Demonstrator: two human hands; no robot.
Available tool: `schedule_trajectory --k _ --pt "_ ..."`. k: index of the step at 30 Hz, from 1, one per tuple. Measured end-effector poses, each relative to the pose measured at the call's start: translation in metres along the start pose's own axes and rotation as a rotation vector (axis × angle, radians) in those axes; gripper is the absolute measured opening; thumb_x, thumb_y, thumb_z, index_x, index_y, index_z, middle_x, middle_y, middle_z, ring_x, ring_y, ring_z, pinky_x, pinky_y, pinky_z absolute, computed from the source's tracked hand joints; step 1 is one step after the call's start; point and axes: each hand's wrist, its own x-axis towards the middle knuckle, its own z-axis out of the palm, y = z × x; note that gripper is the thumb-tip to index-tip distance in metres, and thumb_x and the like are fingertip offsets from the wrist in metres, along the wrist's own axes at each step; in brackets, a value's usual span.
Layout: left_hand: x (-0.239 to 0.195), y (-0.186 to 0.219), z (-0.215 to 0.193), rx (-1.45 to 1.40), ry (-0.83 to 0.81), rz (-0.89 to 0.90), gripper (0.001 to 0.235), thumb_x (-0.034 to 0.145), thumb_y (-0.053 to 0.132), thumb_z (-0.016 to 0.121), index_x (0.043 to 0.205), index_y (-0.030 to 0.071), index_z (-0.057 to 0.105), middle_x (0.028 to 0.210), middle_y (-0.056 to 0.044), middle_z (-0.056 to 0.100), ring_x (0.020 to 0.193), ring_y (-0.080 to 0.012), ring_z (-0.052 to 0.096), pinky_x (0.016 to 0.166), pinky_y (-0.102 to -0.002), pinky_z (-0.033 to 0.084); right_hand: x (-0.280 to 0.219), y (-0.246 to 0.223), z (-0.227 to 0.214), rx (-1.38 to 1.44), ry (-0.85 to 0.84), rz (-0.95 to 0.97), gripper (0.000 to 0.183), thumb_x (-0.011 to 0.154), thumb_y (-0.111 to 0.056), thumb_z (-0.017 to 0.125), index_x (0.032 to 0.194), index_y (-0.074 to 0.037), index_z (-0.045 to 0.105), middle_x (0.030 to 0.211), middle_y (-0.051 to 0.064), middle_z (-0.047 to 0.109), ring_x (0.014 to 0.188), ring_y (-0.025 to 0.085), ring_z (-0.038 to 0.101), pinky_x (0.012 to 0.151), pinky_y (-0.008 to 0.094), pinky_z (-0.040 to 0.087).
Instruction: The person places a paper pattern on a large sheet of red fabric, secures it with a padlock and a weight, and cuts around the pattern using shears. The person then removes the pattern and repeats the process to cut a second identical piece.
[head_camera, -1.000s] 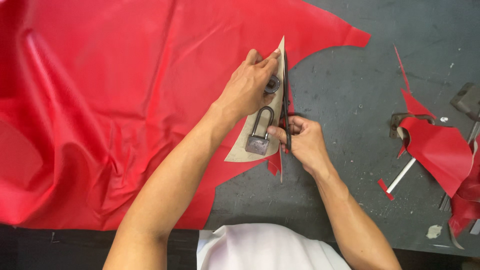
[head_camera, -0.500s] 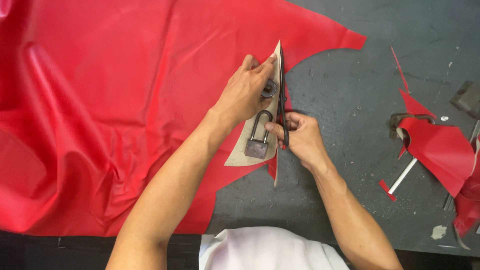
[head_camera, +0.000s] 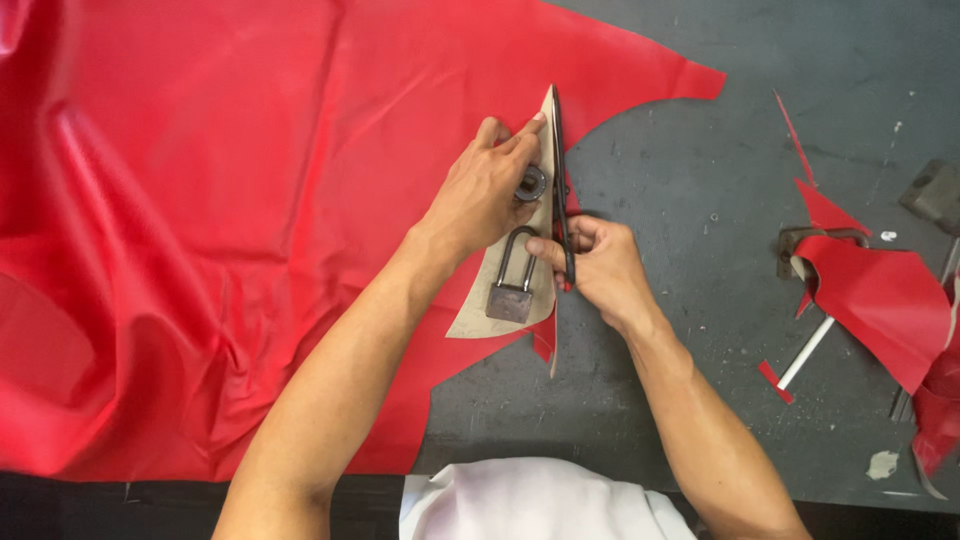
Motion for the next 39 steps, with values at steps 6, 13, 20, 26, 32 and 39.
schedule_trajectory --k 6,13,20,26,32,39 --pt "0.001 0.0 -0.003 0.025 0.02 0.043 0.058 0.059 0.004 0.086 0.109 0.003 0.057 0.147 -0.008 0.058 0.111 -0.0337 0.053 0.091 -0.042 0.055 0.006 -0.004 -0.002 -0.042 0.035 -0.011 0.033 0.078 -0.023 0.087 0.099 0.0 0.074 0.073 0.002 0.07 0.056 0.005 0.057 0.049 0.022 0.045" --pt "0.0 0.001 -0.004 0.011 -0.003 0.017 0.066 0.061 0.005 0.085 0.121 0.002 0.057 0.14 -0.006 0.061 0.113 -0.0336 0.053 0.093 -0.042 0.054 0.004 -0.009 -0.001 -0.017 0.026 0.0 0.036 0.075 -0.024 0.089 0.097 0.0 0.074 0.072 0.001 0.07 0.056 0.005 0.057 0.048 0.022 0.045" --pt "0.0 0.004 -0.006 -0.026 0.006 0.027 0.054 0.062 0.005 0.086 0.107 0.004 0.058 0.149 -0.007 0.056 0.114 -0.0324 0.055 0.093 -0.04 0.055 0.011 -0.011 -0.004 -0.025 0.021 0.018 0.034 0.076 -0.024 0.089 0.095 -0.001 0.073 0.07 0.0 0.067 0.054 0.005 0.054 0.047 0.022 0.042" --pt "0.0 0.0 -0.006 0.046 -0.026 0.079 0.056 0.061 0.011 0.091 0.105 0.003 0.056 0.152 -0.009 0.052 0.113 -0.035 0.054 0.096 -0.042 0.053 -0.002 -0.011 -0.019 -0.147 0.002 0.043 0.03 0.079 -0.023 0.087 0.093 -0.001 0.073 0.064 0.001 0.062 0.051 0.007 0.051 0.045 0.025 0.039" --pt "0.012 -0.008 -0.012 0.134 -0.155 0.083 0.06 0.06 0.013 0.092 0.109 0.003 0.06 0.153 -0.009 0.048 0.116 -0.0352 0.053 0.099 -0.041 0.05 -0.079 0.005 -0.055 -0.29 -0.057 0.276 0.037 0.072 -0.024 0.089 0.095 0.0 0.075 0.064 0.002 0.064 0.049 0.01 0.052 0.045 0.027 0.04" --pt "0.014 -0.002 0.008 0.216 0.025 0.105 0.065 0.066 0.023 0.092 0.12 0.005 0.062 0.134 -0.007 0.06 0.118 -0.0321 0.056 0.099 -0.043 0.049 -0.133 0.048 -0.087 -0.318 0.279 0.314 0.036 0.075 -0.022 0.088 0.098 0.002 0.075 0.066 0.005 0.062 0.053 0.011 0.053 0.048 0.027 0.041"
